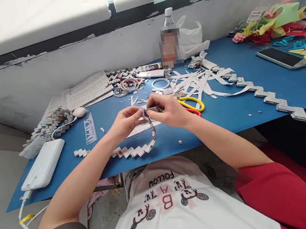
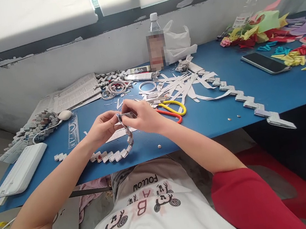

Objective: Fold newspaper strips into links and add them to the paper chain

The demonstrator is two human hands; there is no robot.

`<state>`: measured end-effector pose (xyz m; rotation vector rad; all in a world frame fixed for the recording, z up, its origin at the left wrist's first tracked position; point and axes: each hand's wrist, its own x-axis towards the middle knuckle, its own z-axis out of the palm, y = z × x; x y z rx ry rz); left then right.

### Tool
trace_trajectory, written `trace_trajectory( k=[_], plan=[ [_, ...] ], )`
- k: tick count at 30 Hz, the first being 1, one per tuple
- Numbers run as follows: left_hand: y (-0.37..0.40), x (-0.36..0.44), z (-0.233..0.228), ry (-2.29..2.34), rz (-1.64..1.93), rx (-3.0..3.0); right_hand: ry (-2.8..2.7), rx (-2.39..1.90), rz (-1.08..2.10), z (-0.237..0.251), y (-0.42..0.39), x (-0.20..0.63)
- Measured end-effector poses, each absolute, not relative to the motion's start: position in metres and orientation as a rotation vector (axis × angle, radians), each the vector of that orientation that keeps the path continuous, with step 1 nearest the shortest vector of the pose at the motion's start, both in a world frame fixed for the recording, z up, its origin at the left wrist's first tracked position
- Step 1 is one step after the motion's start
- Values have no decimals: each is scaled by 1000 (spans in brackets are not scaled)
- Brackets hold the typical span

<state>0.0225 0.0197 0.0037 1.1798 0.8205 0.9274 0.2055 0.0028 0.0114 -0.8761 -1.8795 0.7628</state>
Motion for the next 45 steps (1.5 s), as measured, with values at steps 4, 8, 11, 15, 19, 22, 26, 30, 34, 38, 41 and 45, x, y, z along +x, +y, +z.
trace_trajectory(
  k=[4, 8, 11, 15, 19, 22, 26, 30, 34, 38, 41, 45],
  plan=[
    [24, 19, 3, 760, 923, 1170, -1769, -721, 952, 13, 4, 209],
    [29, 16, 1, 648, 910, 1171, -1694, -631, 985, 11, 7, 210],
    [30, 14, -1, 592, 890, 1170, -1742, -616, 940, 10, 8, 210],
    [30, 15, -3, 582, 894, 1167, -1807, -650, 885, 10, 6, 210],
    [29, 16, -3, 596, 910, 1151, -1839, -675, 843, 10, 3, 208],
    [28, 17, -3, 663, 937, 1148, -1856, -696, 795, 10, 2, 207],
    [28, 18, -2, 727, 955, 1168, -1894, -736, 735, 9, 3, 208],
    [27, 19, -3, 738, 955, 1182, -1934, -736, 795, 10, 6, 212],
    [27, 21, -5, 732, 950, 1176, -1957, -766, 850, 15, 8, 217],
    [27, 22, -5, 738, 946, 1144, -1991, -755, 889, 17, 9, 220],
    [26, 23, -5, 721, 929, 1135, -1982, -744, 926, 18, 10, 220],
    [24, 24, -4, 743, 912, 1141, -1978, -769, 1013, 19, 12, 221]
  ],
)
